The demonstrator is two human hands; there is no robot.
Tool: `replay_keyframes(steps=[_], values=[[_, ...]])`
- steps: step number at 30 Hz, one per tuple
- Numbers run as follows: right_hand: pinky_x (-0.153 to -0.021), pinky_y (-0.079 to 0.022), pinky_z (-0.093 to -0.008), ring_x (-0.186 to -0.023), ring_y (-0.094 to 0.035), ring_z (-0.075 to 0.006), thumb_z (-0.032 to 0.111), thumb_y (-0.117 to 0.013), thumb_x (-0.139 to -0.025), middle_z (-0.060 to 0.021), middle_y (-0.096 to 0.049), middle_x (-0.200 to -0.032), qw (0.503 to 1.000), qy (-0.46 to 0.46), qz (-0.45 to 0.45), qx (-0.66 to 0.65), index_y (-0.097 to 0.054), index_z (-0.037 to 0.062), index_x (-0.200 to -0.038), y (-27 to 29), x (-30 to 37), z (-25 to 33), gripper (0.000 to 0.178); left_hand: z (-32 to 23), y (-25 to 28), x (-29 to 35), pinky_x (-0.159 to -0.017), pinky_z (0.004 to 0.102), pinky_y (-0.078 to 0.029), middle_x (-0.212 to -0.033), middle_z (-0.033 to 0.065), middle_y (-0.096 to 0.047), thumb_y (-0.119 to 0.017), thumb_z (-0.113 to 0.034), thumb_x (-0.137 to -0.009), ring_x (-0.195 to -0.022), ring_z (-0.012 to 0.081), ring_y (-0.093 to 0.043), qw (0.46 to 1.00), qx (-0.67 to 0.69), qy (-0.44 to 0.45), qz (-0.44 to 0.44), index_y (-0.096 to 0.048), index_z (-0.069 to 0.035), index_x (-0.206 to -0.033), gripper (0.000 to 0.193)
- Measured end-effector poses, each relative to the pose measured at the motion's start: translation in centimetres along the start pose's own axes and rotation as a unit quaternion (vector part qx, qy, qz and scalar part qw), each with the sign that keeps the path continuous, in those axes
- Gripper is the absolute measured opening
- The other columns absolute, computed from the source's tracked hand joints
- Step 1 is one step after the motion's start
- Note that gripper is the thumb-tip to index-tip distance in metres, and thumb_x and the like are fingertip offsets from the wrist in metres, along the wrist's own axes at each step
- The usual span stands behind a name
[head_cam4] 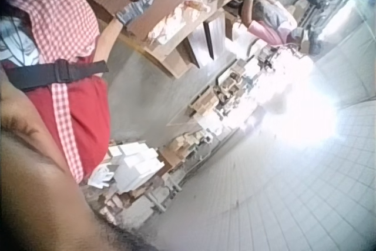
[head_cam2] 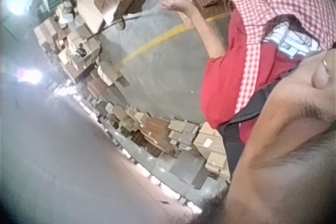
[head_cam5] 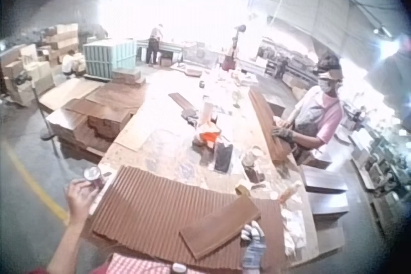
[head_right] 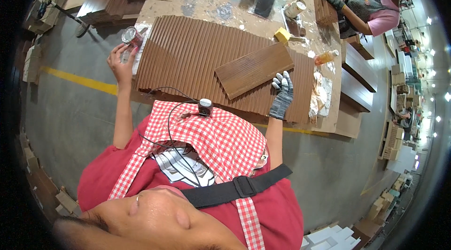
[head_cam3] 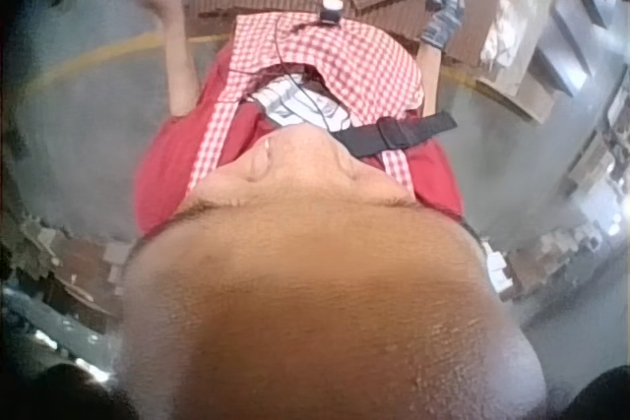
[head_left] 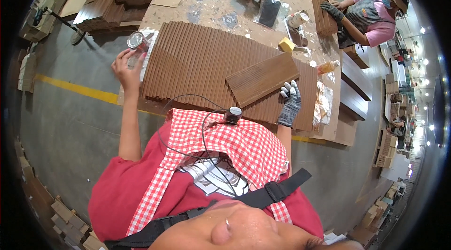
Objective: The person applies finish to a grooved wooden panel using a sponge and wipes it with a cloth. They then take a wooden board, wipe it with the cloth, and scrape its surface using a hand tool.
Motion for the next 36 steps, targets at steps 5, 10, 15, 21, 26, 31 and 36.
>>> replay_keyframes(steps=[5,10,15,21,26,31,36], values=[[-0.060,-0.050,-0.0222,-0.072,-0.060,-0.0150,0.006,-0.052,-0.093,-0.0158,-0.063,-0.101,0.997,-0.014,-0.055,0.048,-0.053,-0.0040,-0.123,-0.3,0.0,0.0,0.031,-8.8,-4.3,2.5,-0.099,0.0433,-0.029,-0.116,0.0022,-0.054,-0.079,-0.034,-0.069,-0.116,0.0257,-0.036,0.958,0.148,-0.070,0.237,-0.071,-0.015,-0.094,0.032],[-0.061,-0.049,-0.0228,-0.072,-0.057,-0.0140,0.004,-0.051,-0.093,-0.0149,-0.063,-0.098,1.000,-0.014,-0.025,0.005,-0.054,-0.0042,-0.122,-0.2,-0.2,-0.5,0.030,-16.4,-6.1,5.1,-0.101,0.0453,-0.025,-0.123,0.0010,-0.049,-0.077,-0.037,-0.070,-0.120,0.0255,-0.032,0.908,0.167,-0.155,0.351,-0.071,-0.019,-0.096,0.032],[-0.061,-0.047,-0.0217,-0.073,-0.055,-0.0127,0.005,-0.052,-0.093,-0.0135,-0.063,-0.097,1.000,0.007,-0.016,0.017,-0.053,-0.0046,-0.122,-0.4,-0.1,-0.9,0.030,-19.4,-8.8,8.1,-0.104,0.0451,-0.021,-0.131,0.0015,-0.043,-0.074,-0.045,-0.073,-0.123,0.0257,-0.029,0.856,0.138,-0.241,0.437,-0.070,-0.022,-0.101,0.037],[-0.060,-0.048,-0.0208,-0.072,-0.055,-0.0105,0.010,-0.054,-0.094,-0.0118,-0.063,-0.097,0.998,-0.010,-0.042,0.056,-0.054,-0.0028,-0.123,0.3,0.4,-1.5,0.031,-16.8,-5.7,2.6,-0.101,0.0431,-0.027,-0.116,0.0026,-0.061,-0.076,-0.041,-0.071,-0.112,0.0203,-0.049,0.912,0.199,-0.212,0.288,-0.070,-0.019,-0.103,0.040],[-0.061,-0.047,-0.0206,-0.074,-0.055,-0.0107,0.008,-0.052,-0.095,-0.0117,-0.063,-0.097,1.000,0.008,0.003,0.030,-0.054,-0.0039,-0.122,-0.1,0.5,-1.2,0.030,2.9,-7.3,-12.6,-0.083,0.0238,-0.046,-0.094,0.0010,-0.070,-0.072,-0.022,-0.081,-0.088,0.0105,-0.063,0.919,0.303,0.139,0.209,-0.073,-0.010,-0.097,0.020],[-0.064,-0.049,-0.0210,-0.077,-0.057,-0.0117,0.005,-0.050,-0.095,-0.0136,-0.063,-0.100,0.999,0.026,-0.019,0.041,-0.055,-0.0039,-0.120,-1.2,1.7,-0.4,0.028,12.6,-10.6,-16.1,-0.083,0.0230,-0.045,-0.097,0.0021,-0.067,-0.069,-0.018,-0.083,-0.090,0.0089,-0.060,0.868,0.273,0.102,0.401,-0.066,0.000,-0.107,0.030],[-0.065,-0.051,-0.0210,-0.079,-0.061,-0.0128,0.005,-0.050,-0.094,-0.0137,-0.065,-0.099,0.998,0.037,-0.022,0.035,-0.056,-0.0033,-0.119,-1.5,1.8,-0.1,0.027,13.0,-12.1,-12.4,-0.091,0.0279,-0.044,-0.120,0.0055,-0.058,-0.064,-0.011,-0.085,-0.106,0.0141,-0.056,0.843,0.240,0.129,0.464,-0.069,-0.004,-0.104,0.021]])
Point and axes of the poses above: each hand's wrist, its own x-axis away from the middle knuckle, its own y-axis out of the back of the hand, z = x × y, the point moved 4 cm from there along -x, towards the middle knuckle
